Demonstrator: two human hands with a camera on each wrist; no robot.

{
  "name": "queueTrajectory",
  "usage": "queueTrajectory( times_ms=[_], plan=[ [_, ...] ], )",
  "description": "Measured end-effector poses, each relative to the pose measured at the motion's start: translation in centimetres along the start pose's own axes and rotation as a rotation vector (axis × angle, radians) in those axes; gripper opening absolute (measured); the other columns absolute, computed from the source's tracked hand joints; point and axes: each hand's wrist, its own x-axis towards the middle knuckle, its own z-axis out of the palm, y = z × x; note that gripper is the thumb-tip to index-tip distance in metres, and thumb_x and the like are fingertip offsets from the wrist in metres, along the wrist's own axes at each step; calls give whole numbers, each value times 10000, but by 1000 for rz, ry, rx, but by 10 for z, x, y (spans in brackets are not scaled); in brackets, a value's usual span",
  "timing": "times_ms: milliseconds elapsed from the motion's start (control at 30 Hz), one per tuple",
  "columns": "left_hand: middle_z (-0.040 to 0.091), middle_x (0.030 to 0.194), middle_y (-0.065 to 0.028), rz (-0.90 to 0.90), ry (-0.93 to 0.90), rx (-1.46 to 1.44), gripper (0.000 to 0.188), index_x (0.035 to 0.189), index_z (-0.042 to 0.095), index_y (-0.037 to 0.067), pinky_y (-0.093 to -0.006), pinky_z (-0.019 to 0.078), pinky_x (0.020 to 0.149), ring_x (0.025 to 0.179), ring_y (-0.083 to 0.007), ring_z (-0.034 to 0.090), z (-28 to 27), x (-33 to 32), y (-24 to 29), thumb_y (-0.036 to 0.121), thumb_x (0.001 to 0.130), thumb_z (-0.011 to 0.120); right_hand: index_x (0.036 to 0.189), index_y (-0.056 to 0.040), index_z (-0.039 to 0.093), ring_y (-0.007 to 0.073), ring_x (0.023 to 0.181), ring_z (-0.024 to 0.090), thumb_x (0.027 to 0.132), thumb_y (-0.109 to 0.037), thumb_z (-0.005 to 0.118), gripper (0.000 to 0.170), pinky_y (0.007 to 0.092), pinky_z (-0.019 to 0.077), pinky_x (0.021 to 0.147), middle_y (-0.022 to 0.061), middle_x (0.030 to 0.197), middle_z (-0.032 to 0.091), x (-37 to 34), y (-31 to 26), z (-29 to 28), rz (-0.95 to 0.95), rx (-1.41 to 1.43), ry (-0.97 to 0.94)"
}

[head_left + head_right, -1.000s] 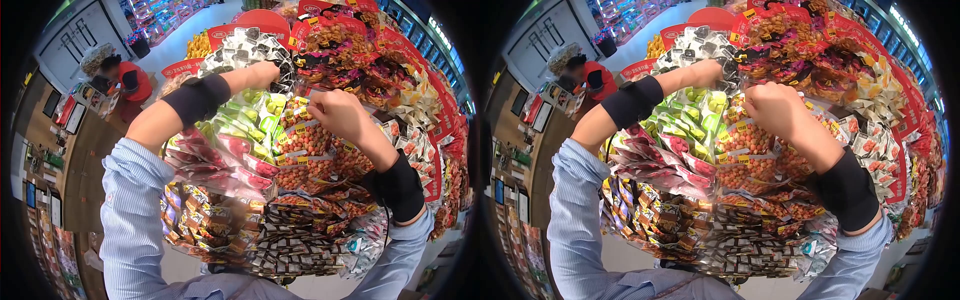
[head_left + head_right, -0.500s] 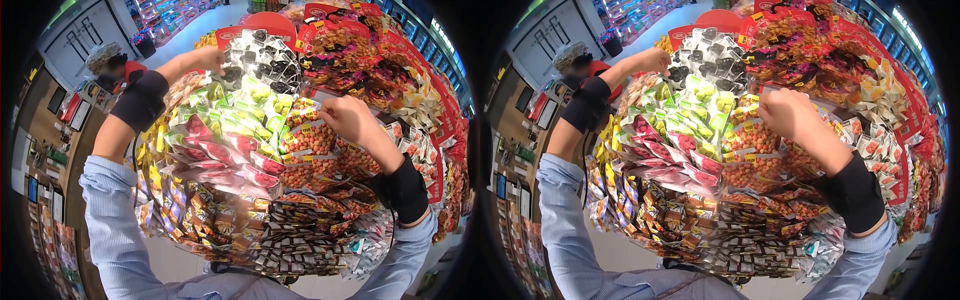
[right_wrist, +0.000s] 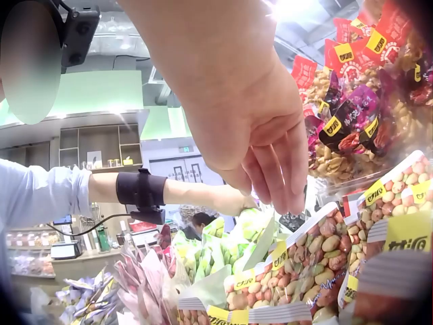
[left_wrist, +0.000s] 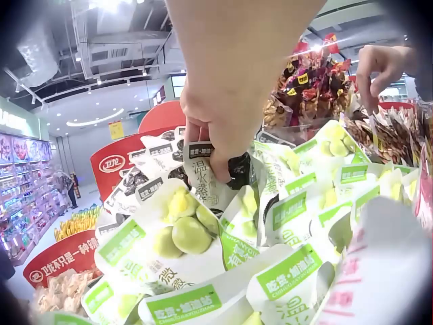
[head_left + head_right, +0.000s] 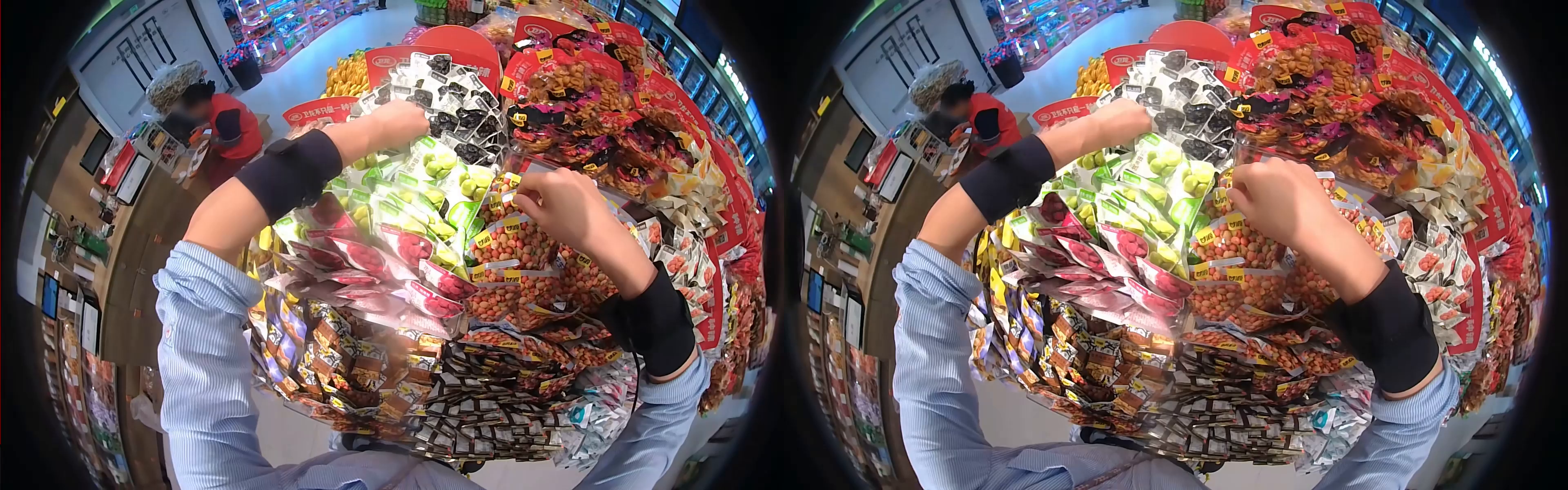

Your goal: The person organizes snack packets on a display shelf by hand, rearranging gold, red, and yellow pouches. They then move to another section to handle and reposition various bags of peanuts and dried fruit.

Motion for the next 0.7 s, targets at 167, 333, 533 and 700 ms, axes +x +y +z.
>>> queueTrajectory(
  times_ms=[167, 333, 533, 700],
  plan=[
    [635, 725, -161, -88, 26, -250, 145, 782, 671, 52, -418, 497, 652, 731, -331, 631, 17, -8, -12, 121, 655, 667, 750, -46, 646, 350, 699, 618, 799, -189, 566, 171, 434, 488, 645, 163, 696, 630, -2, -2, -5, 17, 22, 12],
    [627, 721, -174, -143, -43, -543, 251, 850, 665, 29, -410, 474, 684, 726, -335, 611, 11, -29, -28, 170, 653, 729, 746, -49, 646, 348, 694, 618, 800, -184, 563, 167, 432, 489, 640, 165, 691, 628, -4, -2, -4, 5, 24, 23],
    [591, 688, -190, -232, -69, -445, 238, 758, 616, -12, -407, 466, 661, 694, -352, 583, 9, -34, -30, 165, 653, 735, 729, -52, 637, 351, 690, 615, 799, -185, 568, 166, 436, 487, 635, 164, 682, 624, -2, -4, -4, -12, -4, 23],
    [625, 712, -156, -281, 39, -395, 215, 792, 665, 45, -411, 488, 650, 718, -319, 625, 24, -32, -26, 193, 644, 717, 752, -50, 639, 349, 678, 613, 800, -192, 588, 158, 432, 482, 620, 158, 681, 627, 2, -3, 8, -65, -31, 13]
  ],
)
